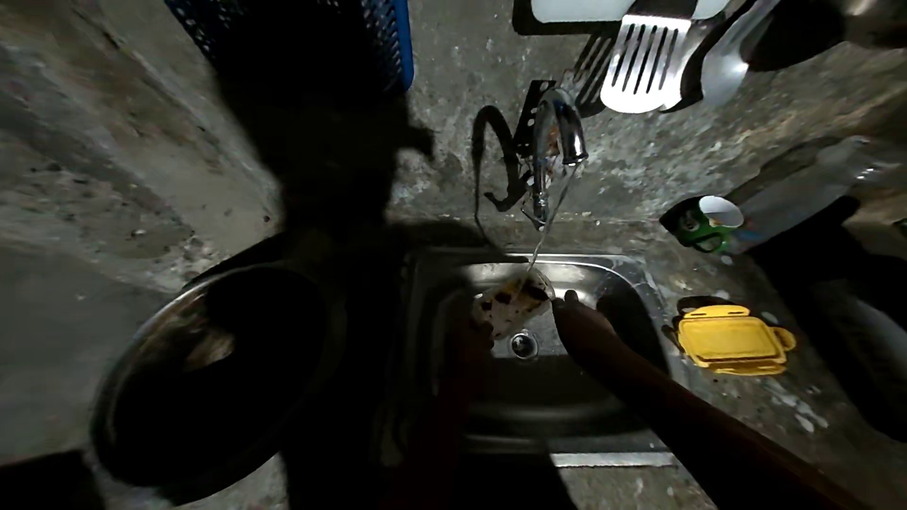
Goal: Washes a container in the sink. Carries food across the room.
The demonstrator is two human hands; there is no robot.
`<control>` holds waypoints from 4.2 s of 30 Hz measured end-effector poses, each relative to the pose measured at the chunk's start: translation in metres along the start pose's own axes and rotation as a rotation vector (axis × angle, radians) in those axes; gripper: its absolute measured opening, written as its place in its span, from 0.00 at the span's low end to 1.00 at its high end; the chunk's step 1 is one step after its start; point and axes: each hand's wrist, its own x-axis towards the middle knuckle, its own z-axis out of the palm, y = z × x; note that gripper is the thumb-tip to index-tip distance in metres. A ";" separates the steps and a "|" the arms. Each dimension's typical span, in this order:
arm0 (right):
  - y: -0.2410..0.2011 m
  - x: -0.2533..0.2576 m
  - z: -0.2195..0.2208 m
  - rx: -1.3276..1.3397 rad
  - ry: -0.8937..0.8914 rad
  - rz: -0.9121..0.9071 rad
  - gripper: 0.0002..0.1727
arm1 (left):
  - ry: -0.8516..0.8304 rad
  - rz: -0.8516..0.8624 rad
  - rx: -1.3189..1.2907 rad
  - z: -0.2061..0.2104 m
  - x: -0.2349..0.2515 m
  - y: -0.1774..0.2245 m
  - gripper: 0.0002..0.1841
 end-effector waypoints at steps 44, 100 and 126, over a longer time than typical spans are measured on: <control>-0.021 0.062 -0.065 0.035 0.031 -0.059 0.17 | 0.024 -0.032 -0.188 0.008 0.000 -0.037 0.18; 0.090 0.021 -0.024 0.541 0.344 -0.375 0.08 | 0.067 0.016 -0.292 0.033 -0.040 -0.016 0.15; 0.143 -0.043 0.076 0.057 0.877 -0.906 0.12 | -0.142 0.175 -0.303 0.073 -0.083 0.003 0.15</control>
